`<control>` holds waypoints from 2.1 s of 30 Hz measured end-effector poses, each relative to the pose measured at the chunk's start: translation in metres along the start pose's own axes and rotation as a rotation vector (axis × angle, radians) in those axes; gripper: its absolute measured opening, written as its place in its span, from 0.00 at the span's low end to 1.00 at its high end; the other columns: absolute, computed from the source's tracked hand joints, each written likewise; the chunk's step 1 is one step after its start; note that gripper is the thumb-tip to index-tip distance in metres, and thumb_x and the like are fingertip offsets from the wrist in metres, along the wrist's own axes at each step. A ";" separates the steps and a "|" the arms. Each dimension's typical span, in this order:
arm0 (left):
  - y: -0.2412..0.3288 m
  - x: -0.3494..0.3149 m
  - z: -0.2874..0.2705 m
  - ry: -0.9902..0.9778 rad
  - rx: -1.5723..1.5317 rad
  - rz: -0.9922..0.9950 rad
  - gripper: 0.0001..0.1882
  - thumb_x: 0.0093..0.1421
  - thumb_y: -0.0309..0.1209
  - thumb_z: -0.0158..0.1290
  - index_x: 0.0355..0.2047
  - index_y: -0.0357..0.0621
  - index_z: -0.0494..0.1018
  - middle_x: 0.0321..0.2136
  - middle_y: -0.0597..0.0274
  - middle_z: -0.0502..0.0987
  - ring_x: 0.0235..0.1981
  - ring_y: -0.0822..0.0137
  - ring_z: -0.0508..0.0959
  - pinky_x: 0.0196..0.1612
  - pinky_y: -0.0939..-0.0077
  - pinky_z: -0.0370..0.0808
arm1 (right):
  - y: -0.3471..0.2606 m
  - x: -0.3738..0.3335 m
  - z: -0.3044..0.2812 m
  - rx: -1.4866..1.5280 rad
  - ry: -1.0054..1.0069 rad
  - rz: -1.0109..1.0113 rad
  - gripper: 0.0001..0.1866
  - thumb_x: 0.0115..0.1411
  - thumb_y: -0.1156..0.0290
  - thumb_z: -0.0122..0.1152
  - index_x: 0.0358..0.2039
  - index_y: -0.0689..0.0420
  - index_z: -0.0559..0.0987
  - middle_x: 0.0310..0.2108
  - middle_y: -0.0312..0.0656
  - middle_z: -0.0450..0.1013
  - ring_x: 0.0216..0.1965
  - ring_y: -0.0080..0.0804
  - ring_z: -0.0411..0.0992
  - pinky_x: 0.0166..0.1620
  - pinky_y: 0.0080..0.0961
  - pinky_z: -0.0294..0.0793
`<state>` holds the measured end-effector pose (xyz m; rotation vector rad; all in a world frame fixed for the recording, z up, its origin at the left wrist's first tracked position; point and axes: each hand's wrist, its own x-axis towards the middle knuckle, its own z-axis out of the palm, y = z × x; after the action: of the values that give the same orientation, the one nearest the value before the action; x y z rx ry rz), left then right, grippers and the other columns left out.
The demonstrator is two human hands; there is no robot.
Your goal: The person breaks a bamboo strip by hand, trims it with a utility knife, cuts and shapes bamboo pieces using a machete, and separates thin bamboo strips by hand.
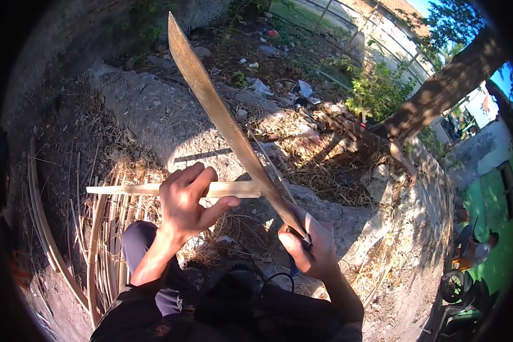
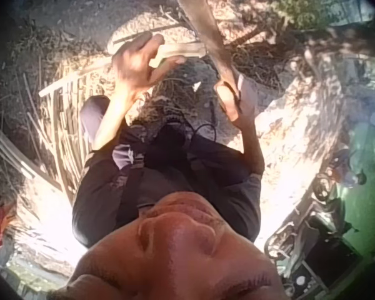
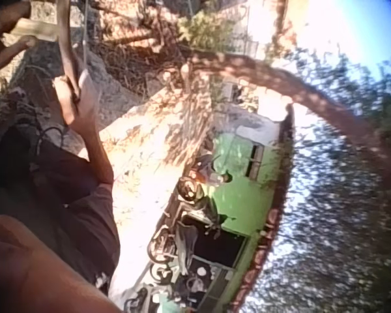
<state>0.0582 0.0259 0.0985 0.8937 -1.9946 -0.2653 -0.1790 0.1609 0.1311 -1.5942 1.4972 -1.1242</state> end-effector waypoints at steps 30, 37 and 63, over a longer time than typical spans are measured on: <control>0.007 -0.003 -0.007 -0.030 -0.039 -0.060 0.27 0.54 0.53 0.69 0.20 0.41 0.74 0.13 0.64 0.66 0.12 0.64 0.69 0.18 0.66 0.63 | 0.000 0.006 0.007 0.101 -0.004 0.033 0.33 0.67 0.68 0.58 0.70 0.65 0.63 0.27 0.36 0.75 0.25 0.19 0.70 0.32 0.19 0.70; 0.011 -0.005 -0.007 -0.082 -0.032 -0.139 0.25 0.56 0.53 0.68 0.22 0.41 0.78 0.14 0.63 0.70 0.13 0.62 0.72 0.18 0.66 0.65 | -0.002 0.008 0.009 0.090 -0.019 0.092 0.33 0.67 0.72 0.57 0.71 0.62 0.62 0.28 0.37 0.75 0.24 0.19 0.69 0.31 0.18 0.68; 0.021 -0.005 0.002 -0.464 -0.392 -0.333 0.21 0.68 0.45 0.59 0.41 0.33 0.78 0.14 0.55 0.69 0.15 0.66 0.66 0.23 0.64 0.63 | 0.034 0.023 0.014 -0.623 0.059 -0.173 0.26 0.57 0.71 0.71 0.56 0.57 0.73 0.44 0.50 0.80 0.39 0.50 0.82 0.41 0.40 0.83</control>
<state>0.0485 0.0438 0.1048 0.9606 -2.0845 -1.0985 -0.1808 0.1329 0.0985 -2.1509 1.8982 -0.8357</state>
